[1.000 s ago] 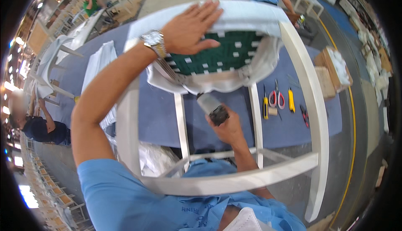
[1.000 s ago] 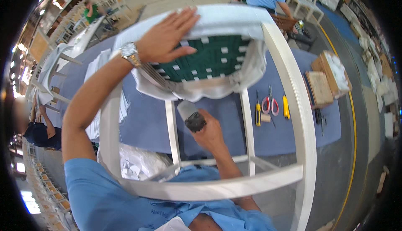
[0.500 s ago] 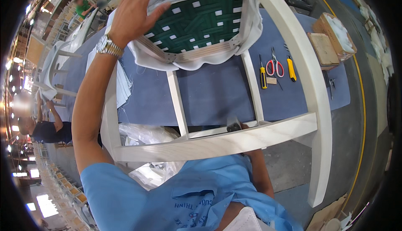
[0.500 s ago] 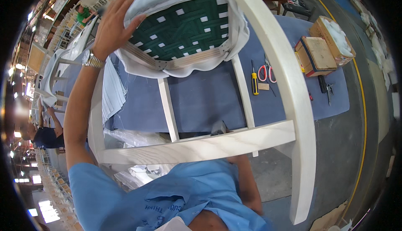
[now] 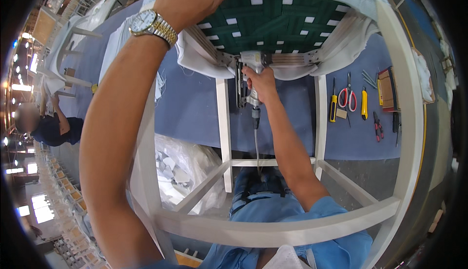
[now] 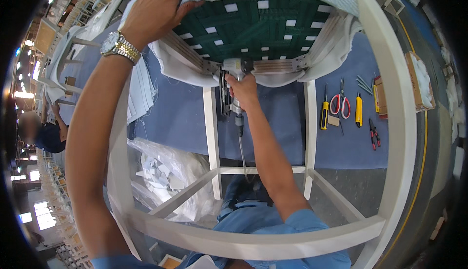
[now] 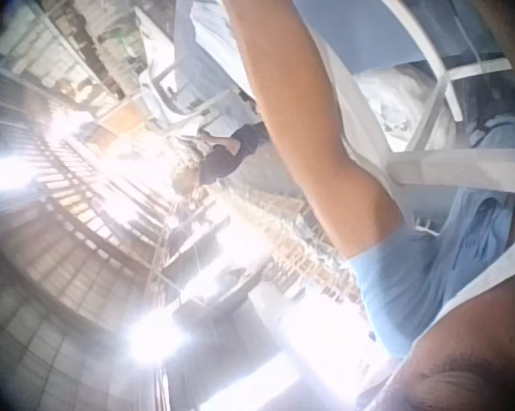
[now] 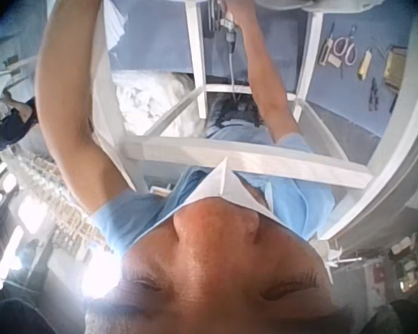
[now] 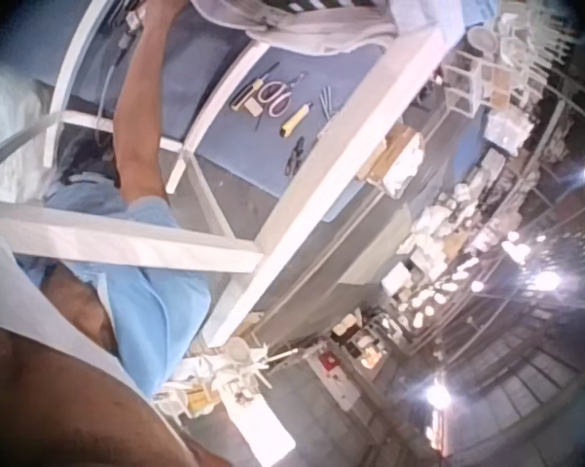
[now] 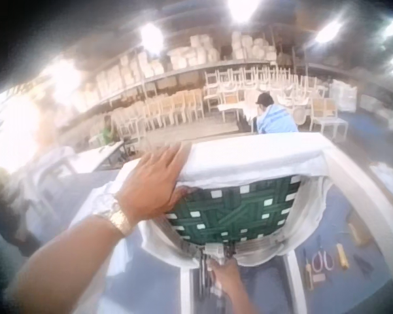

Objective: The person staples white fabric onto the underside of a white wooden chair frame using a pneumatic staple gun. They repeatedly reload the staple gun from a box and continue attaching fabric around the chair's perimeter.

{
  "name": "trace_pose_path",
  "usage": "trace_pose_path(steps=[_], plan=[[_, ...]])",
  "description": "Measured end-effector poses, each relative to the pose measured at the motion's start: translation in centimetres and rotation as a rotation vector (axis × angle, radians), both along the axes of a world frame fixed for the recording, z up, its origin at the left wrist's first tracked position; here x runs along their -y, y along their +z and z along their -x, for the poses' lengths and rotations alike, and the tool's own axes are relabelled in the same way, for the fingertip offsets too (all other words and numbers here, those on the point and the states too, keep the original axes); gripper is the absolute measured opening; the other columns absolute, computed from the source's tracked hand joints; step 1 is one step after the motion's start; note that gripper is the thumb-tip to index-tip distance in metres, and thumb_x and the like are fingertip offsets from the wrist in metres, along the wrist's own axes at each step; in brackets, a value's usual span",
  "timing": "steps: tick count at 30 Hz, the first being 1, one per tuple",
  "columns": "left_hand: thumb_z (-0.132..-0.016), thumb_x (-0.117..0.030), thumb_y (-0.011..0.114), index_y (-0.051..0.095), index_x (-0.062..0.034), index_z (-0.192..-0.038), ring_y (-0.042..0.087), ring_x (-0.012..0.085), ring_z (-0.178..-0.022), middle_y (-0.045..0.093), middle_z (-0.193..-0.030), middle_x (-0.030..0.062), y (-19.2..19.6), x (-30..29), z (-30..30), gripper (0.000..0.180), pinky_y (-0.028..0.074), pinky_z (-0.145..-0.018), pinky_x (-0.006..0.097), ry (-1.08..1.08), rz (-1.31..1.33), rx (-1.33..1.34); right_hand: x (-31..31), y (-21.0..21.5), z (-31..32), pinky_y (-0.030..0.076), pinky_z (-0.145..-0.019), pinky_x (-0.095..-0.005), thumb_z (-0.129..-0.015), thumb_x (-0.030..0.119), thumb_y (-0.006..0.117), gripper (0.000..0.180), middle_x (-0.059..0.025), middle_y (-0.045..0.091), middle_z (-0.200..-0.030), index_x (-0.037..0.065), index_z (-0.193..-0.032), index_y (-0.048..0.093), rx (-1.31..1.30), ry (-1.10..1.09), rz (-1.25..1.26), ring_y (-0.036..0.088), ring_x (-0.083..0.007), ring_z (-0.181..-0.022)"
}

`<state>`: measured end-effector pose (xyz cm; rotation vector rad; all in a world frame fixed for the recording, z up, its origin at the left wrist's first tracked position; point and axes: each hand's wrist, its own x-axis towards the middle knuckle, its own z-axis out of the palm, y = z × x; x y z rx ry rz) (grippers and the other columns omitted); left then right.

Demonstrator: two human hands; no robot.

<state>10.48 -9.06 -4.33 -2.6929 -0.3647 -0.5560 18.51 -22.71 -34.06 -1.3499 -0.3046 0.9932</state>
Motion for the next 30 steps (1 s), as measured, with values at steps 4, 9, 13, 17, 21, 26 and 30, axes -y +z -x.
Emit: trace_pose_path(steps=[4, 9, 13, 17, 21, 26, 30], plan=[[-0.096, -0.028, 0.063, 0.033, 0.0016, -0.151, 0.041, 0.0439, -0.14, 0.044, -0.151, 0.027, -0.5, -0.6, 0.6, 0.07, 0.032, -0.118, 0.049, 0.015, -0.058, 0.036, -2.3, -1.9, 1.5, 0.043, -0.04, -0.0303, -0.087, 0.008, 0.075, 0.016, -0.0064, 0.064, -0.071, -0.002, -0.096, 0.064, -0.014, 0.046, 0.046, 0.054, -0.0121, -0.047], [-0.095, -0.026, 0.065, 0.036, 0.0025, -0.149, 0.043, 0.0415, -0.139, 0.045, -0.15, 0.0251, -0.9, -0.6, -0.3, 0.067, 0.036, -0.116, 0.047, -0.014, -0.053, 0.072, -3.3, -4.2, 1.0, 0.045, -0.041, -0.0284, -0.086, 0.011, 0.077, 0.02, -0.0048, 0.063, -0.068, -0.002, -0.093, 0.063, 0.037, 0.062, 0.076, 0.056, -0.0115, -0.049], [-0.095, -0.025, 0.065, 0.037, 0.0027, -0.148, 0.044, 0.0399, -0.139, 0.046, -0.149, 0.025, 0.1, 0.7, 0.3, 0.066, 0.037, -0.115, 0.048, 0.031, 0.057, 0.039, -3.5, -4.2, 1.4, 0.045, -0.042, -0.0284, -0.085, 0.011, 0.077, 0.019, -0.005, 0.063, -0.068, -0.001, -0.092, 0.064, 0.004, 0.099, 0.061, 0.055, -0.0111, -0.049], [-0.095, -0.025, 0.065, 0.037, 0.0024, -0.148, 0.043, 0.039, -0.139, 0.046, -0.148, 0.0245, 0.8, 0.9, 0.9, 0.065, 0.036, -0.115, 0.051, 0.058, 0.027, 0.068, -4.0, -3.4, 2.1, 0.045, -0.042, -0.0292, -0.085, 0.012, 0.077, 0.019, -0.0055, 0.063, -0.068, -0.001, -0.091, 0.065, 0.054, 0.167, 0.068, 0.056, -0.0115, -0.05], [-0.094, -0.026, 0.064, 0.038, 0.002, -0.148, 0.043, 0.0381, -0.14, 0.047, -0.149, 0.0239, 0.1, 2.1, -0.8, 0.067, 0.035, -0.116, 0.052, 0.01, -0.015, 0.057, 0.0, -4.9, 1.0, 0.055, -0.059, -0.0392, -0.083, 0.023, 0.078, 0.034, -0.0147, 0.069, -0.076, -0.003, -0.101, 0.066, 0.454, 0.108, 0.184, 0.067, -0.0252, -0.062], [-0.093, -0.028, 0.064, 0.037, 0.0037, -0.149, 0.04, 0.0378, -0.143, 0.045, -0.151, 0.0239, -1.8, -1.5, -0.4, 0.07, 0.032, -0.119, 0.047, 0.106, 0.003, -0.009, 16.2, 3.5, 7.2, 0.055, -0.087, -0.0456, -0.08, 0.034, 0.08, 0.058, -0.025, 0.072, -0.104, -0.002, -0.122, 0.062, 0.377, 0.509, 0.425, 0.07, -0.0401, -0.1], [-0.101, -0.046, 0.055, 0.029, -0.0096, -0.158, 0.044, 0.0338, -0.143, 0.041, -0.158, 0.0175, -2.5, -2.1, -2.9, 0.073, 0.039, -0.115, 0.046, 0.109, -0.184, -0.062, 36.8, -3.0, 12.9, 0.053, -0.093, -0.0443, -0.079, 0.034, 0.082, 0.063, -0.0247, 0.071, -0.114, 0.0, -0.129, 0.061, 1.193, 0.317, 0.32, 0.069, -0.0378, -0.107]])
